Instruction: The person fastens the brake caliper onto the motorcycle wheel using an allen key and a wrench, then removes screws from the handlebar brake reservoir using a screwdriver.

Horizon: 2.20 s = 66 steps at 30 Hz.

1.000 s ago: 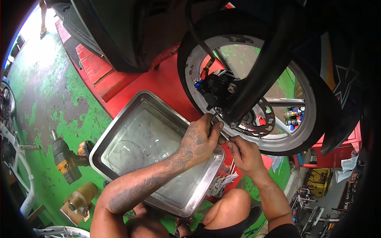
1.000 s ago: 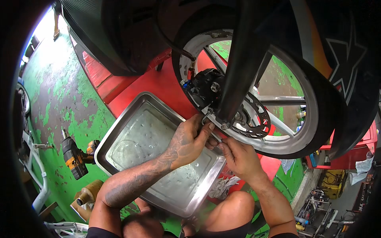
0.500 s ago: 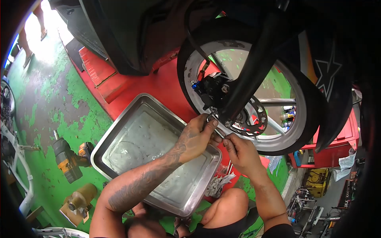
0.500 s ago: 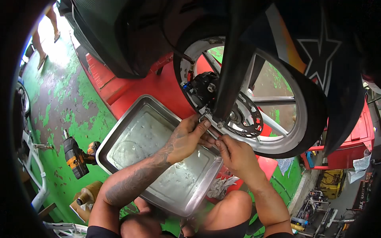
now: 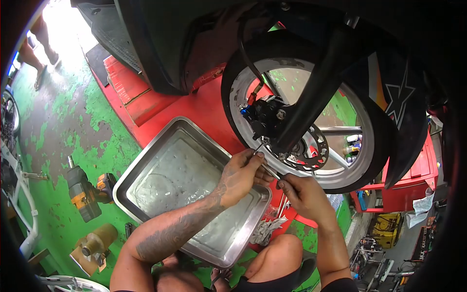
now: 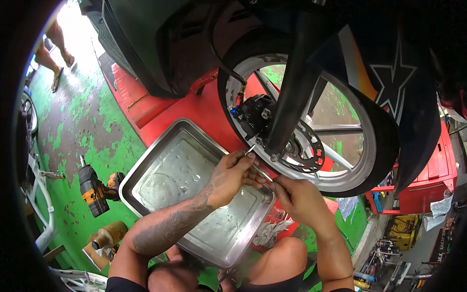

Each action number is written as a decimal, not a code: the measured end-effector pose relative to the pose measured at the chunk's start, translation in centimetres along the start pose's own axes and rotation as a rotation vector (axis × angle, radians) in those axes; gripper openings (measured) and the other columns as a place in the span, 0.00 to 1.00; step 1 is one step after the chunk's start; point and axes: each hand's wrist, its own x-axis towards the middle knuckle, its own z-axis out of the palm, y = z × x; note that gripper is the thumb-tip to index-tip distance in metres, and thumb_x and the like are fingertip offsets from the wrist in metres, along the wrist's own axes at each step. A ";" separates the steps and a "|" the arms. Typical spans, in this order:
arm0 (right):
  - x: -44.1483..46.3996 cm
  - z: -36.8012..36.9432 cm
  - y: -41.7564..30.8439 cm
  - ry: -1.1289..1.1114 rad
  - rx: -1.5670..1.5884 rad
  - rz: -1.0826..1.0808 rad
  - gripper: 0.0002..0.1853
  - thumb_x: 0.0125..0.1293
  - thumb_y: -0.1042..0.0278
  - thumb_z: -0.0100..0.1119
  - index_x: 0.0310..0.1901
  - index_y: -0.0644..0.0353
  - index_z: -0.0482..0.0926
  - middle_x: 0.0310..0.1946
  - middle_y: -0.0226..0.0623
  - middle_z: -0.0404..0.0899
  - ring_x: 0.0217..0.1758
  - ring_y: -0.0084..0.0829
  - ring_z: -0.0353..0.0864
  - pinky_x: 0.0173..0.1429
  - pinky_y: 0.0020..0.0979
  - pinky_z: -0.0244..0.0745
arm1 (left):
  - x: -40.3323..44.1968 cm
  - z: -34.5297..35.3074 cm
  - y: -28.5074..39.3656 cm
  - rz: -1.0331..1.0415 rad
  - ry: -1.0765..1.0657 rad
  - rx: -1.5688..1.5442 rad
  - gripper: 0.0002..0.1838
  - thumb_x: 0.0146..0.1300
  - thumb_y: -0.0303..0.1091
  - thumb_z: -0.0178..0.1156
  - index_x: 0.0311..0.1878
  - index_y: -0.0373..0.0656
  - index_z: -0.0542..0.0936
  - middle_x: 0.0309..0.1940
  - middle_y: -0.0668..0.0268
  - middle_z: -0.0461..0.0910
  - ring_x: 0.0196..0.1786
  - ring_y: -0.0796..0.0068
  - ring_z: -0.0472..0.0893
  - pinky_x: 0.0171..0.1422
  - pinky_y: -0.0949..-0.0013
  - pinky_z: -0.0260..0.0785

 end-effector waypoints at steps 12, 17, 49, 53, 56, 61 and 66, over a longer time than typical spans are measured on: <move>0.3 -1.8 -3.1 0.200 0.144 -0.023 0.13 0.79 0.64 0.59 0.42 0.67 0.83 0.18 0.34 0.69 0.21 0.21 0.62 0.26 0.31 0.59 | -0.6 1.5 7.9 0.159 -0.068 0.213 0.24 0.85 0.48 0.46 0.46 0.32 0.77 0.35 0.53 0.85 0.34 0.68 0.88 0.37 0.68 0.82; -0.1 -2.4 -4.1 0.233 0.137 0.000 0.13 0.80 0.64 0.59 0.44 0.67 0.83 0.19 0.34 0.69 0.22 0.21 0.62 0.27 0.30 0.60 | -0.6 2.2 8.7 0.153 -0.032 0.266 0.25 0.85 0.47 0.46 0.44 0.32 0.78 0.32 0.54 0.86 0.31 0.71 0.88 0.33 0.70 0.81; 0.7 -4.5 -5.5 0.076 -0.061 0.110 0.14 0.75 0.61 0.58 0.40 0.65 0.80 0.26 0.56 0.78 0.32 0.61 0.79 0.36 0.52 0.70 | -0.3 4.3 10.3 0.152 0.070 0.401 0.23 0.84 0.43 0.45 0.44 0.30 0.79 0.30 0.55 0.87 0.32 0.69 0.89 0.33 0.69 0.82; 2.4 -5.6 -5.0 -0.073 -0.141 0.055 0.12 0.74 0.63 0.59 0.39 0.65 0.80 0.25 0.55 0.78 0.29 0.60 0.79 0.34 0.52 0.70 | -0.2 4.5 10.0 0.169 0.084 0.404 0.23 0.84 0.44 0.46 0.45 0.31 0.78 0.29 0.56 0.86 0.31 0.69 0.89 0.33 0.69 0.82; 2.1 -2.3 -1.8 0.150 -0.044 -0.076 0.12 0.75 0.62 0.60 0.40 0.64 0.80 0.23 0.52 0.78 0.28 0.59 0.79 0.32 0.51 0.69 | -0.4 3.9 9.9 0.237 0.093 0.527 0.22 0.84 0.44 0.47 0.45 0.31 0.78 0.28 0.58 0.86 0.30 0.69 0.88 0.33 0.67 0.80; 2.0 -0.3 -0.7 0.326 -0.107 -0.166 0.14 0.76 0.58 0.60 0.40 0.62 0.79 0.21 0.52 0.76 0.26 0.58 0.79 0.30 0.51 0.69 | -0.1 3.0 7.9 0.515 0.128 0.885 0.20 0.83 0.42 0.49 0.41 0.32 0.76 0.24 0.54 0.83 0.30 0.60 0.88 0.35 0.57 0.76; 3.1 2.6 1.0 0.364 0.034 -0.169 0.18 0.78 0.58 0.57 0.32 0.63 0.76 0.20 0.50 0.74 0.25 0.57 0.77 0.30 0.50 0.67 | 0.0 2.7 7.8 0.794 0.211 1.220 0.17 0.80 0.39 0.51 0.41 0.34 0.77 0.23 0.48 0.80 0.28 0.46 0.83 0.35 0.50 0.74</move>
